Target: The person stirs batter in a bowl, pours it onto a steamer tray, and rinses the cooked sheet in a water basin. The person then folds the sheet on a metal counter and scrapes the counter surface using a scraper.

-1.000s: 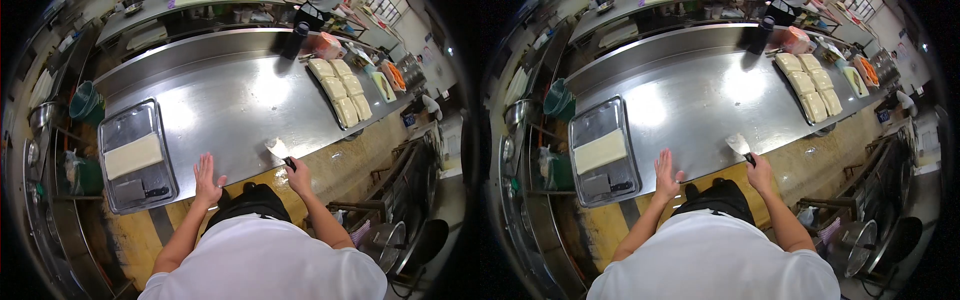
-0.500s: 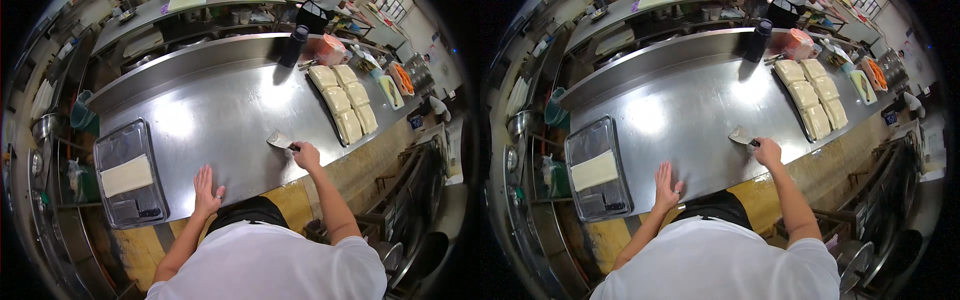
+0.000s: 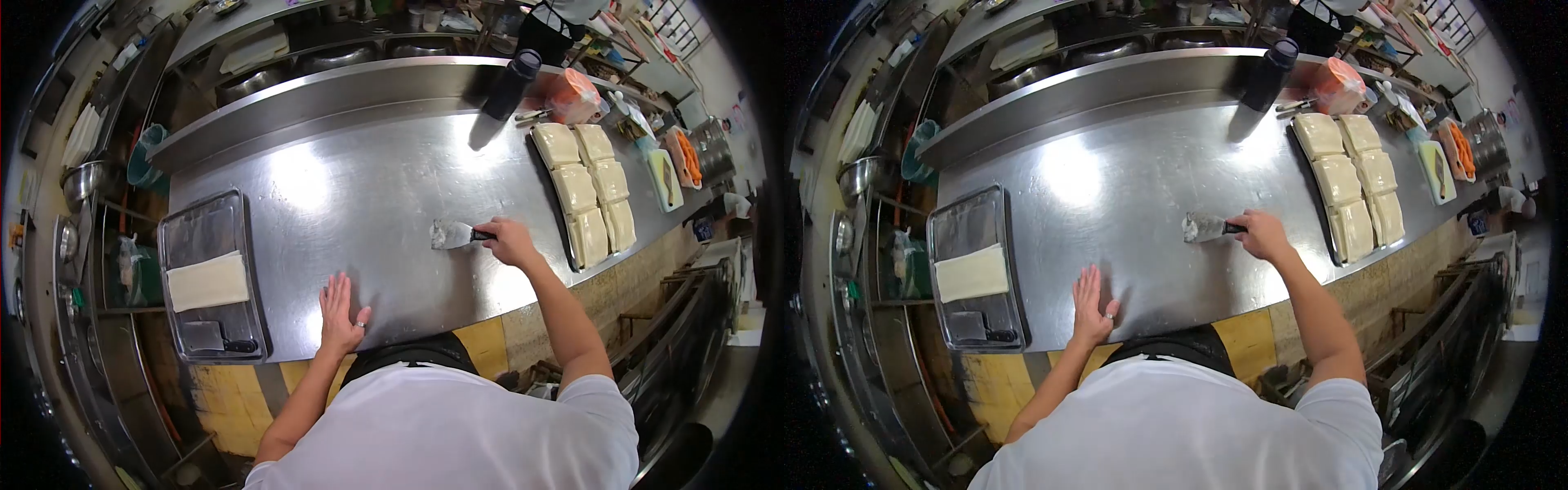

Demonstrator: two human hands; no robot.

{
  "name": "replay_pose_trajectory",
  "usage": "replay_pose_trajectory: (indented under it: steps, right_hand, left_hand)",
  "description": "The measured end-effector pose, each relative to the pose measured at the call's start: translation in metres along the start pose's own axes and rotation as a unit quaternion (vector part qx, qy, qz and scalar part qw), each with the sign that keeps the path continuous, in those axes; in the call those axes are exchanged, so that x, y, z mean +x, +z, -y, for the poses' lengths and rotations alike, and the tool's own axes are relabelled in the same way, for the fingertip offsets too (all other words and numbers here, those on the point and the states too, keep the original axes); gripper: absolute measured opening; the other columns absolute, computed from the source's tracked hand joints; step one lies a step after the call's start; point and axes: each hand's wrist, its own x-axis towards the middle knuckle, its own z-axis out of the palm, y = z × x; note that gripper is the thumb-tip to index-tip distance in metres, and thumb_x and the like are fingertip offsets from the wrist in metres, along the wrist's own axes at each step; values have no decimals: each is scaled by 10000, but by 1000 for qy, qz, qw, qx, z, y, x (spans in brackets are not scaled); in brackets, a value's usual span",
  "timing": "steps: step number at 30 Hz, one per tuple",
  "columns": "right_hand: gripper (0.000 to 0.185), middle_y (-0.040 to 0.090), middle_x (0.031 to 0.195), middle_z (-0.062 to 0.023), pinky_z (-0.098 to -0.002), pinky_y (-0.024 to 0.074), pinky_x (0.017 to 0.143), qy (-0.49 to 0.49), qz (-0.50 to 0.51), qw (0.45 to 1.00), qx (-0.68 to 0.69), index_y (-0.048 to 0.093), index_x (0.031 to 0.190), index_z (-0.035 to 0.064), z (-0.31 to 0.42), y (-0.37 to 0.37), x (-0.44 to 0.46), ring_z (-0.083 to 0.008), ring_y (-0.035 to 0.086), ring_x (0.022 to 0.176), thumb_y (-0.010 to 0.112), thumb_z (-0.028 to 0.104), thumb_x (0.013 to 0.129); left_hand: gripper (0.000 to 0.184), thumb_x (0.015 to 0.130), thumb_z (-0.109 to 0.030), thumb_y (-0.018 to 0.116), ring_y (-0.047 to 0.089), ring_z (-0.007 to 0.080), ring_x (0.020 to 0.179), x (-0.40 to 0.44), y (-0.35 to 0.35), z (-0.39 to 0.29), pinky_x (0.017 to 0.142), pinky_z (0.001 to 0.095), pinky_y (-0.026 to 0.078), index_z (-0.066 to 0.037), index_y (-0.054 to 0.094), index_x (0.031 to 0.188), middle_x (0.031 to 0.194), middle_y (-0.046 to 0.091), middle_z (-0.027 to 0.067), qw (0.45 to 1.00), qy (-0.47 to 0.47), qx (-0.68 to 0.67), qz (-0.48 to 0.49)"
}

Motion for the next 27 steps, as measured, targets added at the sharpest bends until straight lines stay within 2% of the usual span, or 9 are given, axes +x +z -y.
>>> replay_pose_trajectory:
  steps: [6,9,12,16,17,20,24,27]
  right_hand:
    - [367,666,998,-130,-457,527,830,119,-51,991,35,729,1231,183,42,10,-64,-355,663,960,740,215,865]
    - [382,663,976,-162,-472,536,815,186,-36,982,5,727,1240,180,59,20,-97,-372,671,943,738,223,860]
    - [395,671,997,-183,-494,547,825,195,-47,980,3,725,1246,173,73,40,-102,-391,683,939,715,239,856]
    - [371,715,1021,-214,-513,549,842,201,-27,979,1,725,1201,120,104,42,-64,-408,690,965,673,234,852]
    - [326,728,1031,-222,-517,550,856,209,-34,977,12,736,1148,99,114,40,-54,-419,693,974,638,201,854]
    - [366,725,1022,-240,-513,556,863,201,-29,979,17,743,1186,124,118,48,-17,-428,692,969,674,213,838]
    - [318,723,1023,-249,-518,555,871,188,-58,980,14,749,1101,56,123,50,28,-433,691,971,622,160,829]
    - [299,726,1022,-252,-525,553,882,190,-77,978,31,755,1063,54,124,50,62,-435,694,984,600,134,822]
  left_hand:
    - [805,935,-365,632,213,418,1549,-11,-4,10,1234,601,119,20,322,1571,1651,303,212,1000,11,-15,-14]
    - [792,933,-354,636,227,409,1547,-18,-8,19,1233,601,122,19,339,1565,1646,315,209,1000,8,-20,-16]
    - [782,944,-377,632,234,401,1546,-24,-10,30,1235,599,119,20,352,1557,1641,328,204,1000,10,-14,-13]
    - [784,951,-396,630,231,396,1548,-30,-15,39,1236,601,109,25,355,1552,1639,333,203,1000,16,-1,-16]
    - [785,952,-397,629,229,396,1548,-31,-17,40,1236,601,108,28,354,1552,1640,331,204,1000,17,1,-21]
    - [785,956,-399,627,225,397,1550,-36,-20,42,1237,602,105,33,351,1551,1643,325,206,999,16,7,-35]
    - [789,957,-401,629,222,398,1551,-42,-21,39,1237,603,104,35,348,1551,1646,318,207,999,15,12,-47]
    - [796,925,-351,654,232,408,1545,-44,-21,33,1238,602,109,29,348,1554,1640,328,211,998,6,5,-61]
